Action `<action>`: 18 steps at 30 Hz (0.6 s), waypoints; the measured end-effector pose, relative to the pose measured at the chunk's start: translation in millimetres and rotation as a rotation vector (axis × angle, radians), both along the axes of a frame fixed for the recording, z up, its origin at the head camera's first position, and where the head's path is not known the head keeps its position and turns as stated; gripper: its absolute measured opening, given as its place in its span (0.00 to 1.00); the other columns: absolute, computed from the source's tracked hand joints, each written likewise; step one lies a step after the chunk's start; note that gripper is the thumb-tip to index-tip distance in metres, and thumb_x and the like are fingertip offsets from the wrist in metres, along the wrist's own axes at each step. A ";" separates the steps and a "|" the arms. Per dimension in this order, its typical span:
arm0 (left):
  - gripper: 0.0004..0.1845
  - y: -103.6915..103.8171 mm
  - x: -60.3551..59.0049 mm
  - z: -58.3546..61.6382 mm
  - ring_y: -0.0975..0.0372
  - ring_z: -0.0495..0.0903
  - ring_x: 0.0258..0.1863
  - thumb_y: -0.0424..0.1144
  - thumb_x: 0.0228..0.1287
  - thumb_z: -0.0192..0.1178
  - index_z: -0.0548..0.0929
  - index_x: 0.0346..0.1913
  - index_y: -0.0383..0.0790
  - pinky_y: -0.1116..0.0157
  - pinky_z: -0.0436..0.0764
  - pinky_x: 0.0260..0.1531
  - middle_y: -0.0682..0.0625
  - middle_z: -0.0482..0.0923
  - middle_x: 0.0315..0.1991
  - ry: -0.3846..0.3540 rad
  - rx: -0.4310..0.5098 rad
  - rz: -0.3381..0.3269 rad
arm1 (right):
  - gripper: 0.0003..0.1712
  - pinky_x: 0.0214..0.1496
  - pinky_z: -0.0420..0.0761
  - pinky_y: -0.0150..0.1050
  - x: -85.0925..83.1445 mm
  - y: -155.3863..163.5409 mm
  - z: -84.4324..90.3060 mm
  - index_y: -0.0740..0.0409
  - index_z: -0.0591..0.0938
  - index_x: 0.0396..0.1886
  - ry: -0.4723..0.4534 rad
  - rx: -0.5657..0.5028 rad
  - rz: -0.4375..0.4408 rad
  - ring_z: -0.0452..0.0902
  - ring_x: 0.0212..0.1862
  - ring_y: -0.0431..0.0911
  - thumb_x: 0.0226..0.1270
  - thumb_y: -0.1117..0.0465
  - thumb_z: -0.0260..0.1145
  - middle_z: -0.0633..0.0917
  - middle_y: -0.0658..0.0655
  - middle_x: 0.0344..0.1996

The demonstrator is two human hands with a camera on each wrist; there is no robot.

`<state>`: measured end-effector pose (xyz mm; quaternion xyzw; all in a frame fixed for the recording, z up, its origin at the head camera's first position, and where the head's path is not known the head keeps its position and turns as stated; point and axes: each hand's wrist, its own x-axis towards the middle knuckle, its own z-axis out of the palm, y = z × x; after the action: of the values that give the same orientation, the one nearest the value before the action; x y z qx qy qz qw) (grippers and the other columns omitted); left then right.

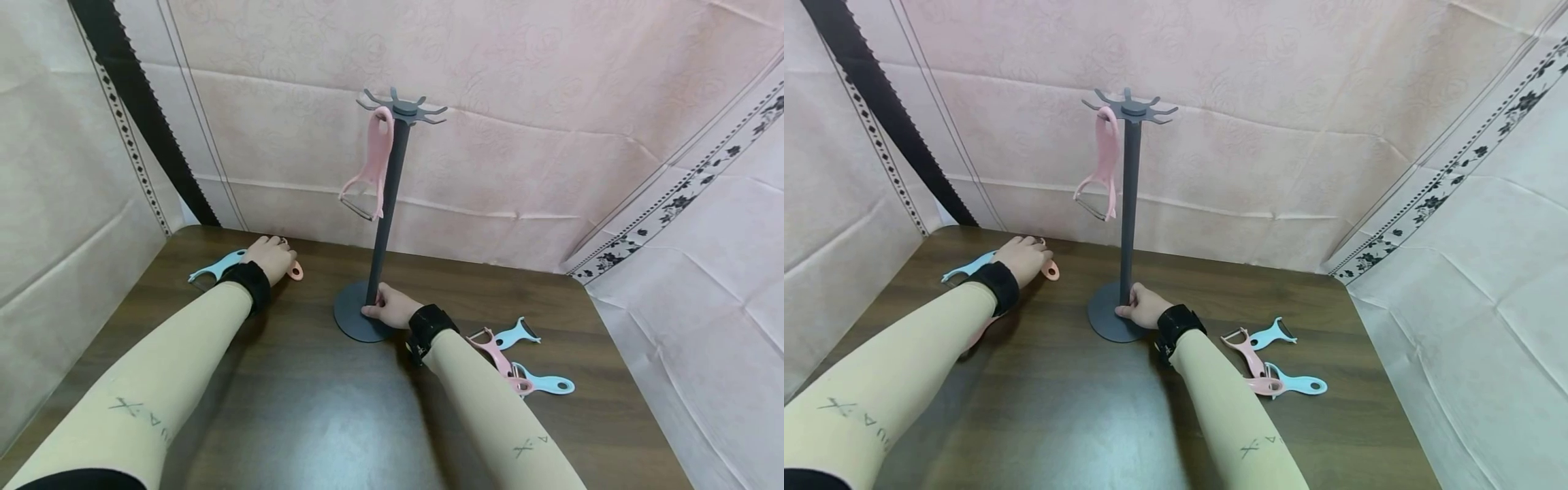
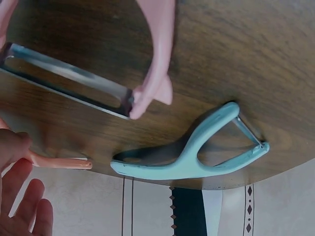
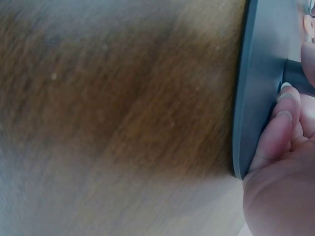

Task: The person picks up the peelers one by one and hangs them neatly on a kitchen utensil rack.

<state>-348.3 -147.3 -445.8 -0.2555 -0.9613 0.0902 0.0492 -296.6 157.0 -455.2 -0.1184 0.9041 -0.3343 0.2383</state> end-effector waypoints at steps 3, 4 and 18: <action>0.09 -0.2 1.9 2.6 0.48 0.73 0.44 0.25 0.58 0.63 0.85 0.38 0.41 0.52 0.70 0.47 0.44 0.81 0.40 0.024 0.004 -0.014 | 0.17 0.37 0.67 0.38 0.3 0.0 1.2 0.54 0.70 0.40 0.001 0.001 -0.001 0.71 0.37 0.46 0.68 0.46 0.63 0.75 0.52 0.32; 0.08 0.0 2.7 3.7 0.48 0.73 0.43 0.25 0.57 0.64 0.86 0.36 0.41 0.53 0.70 0.46 0.45 0.81 0.37 0.033 0.008 -0.018 | 0.18 0.37 0.67 0.38 0.8 0.0 2.0 0.54 0.70 0.40 0.003 0.002 -0.001 0.71 0.37 0.47 0.69 0.46 0.63 0.75 0.52 0.32; 0.10 -2.0 7.4 9.3 0.50 0.73 0.41 0.24 0.58 0.63 0.85 0.37 0.43 0.52 0.65 0.48 0.48 0.84 0.36 -0.021 -0.076 0.021 | 0.16 0.38 0.66 0.38 7.8 -3.6 7.8 0.54 0.70 0.40 -0.002 -0.007 -0.016 0.71 0.38 0.48 0.70 0.49 0.62 0.74 0.53 0.32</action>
<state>-340.9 -149.3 -436.5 -0.2482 -0.9603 0.1244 0.0286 -288.8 153.5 -447.4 -0.1117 0.9036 -0.3396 0.2362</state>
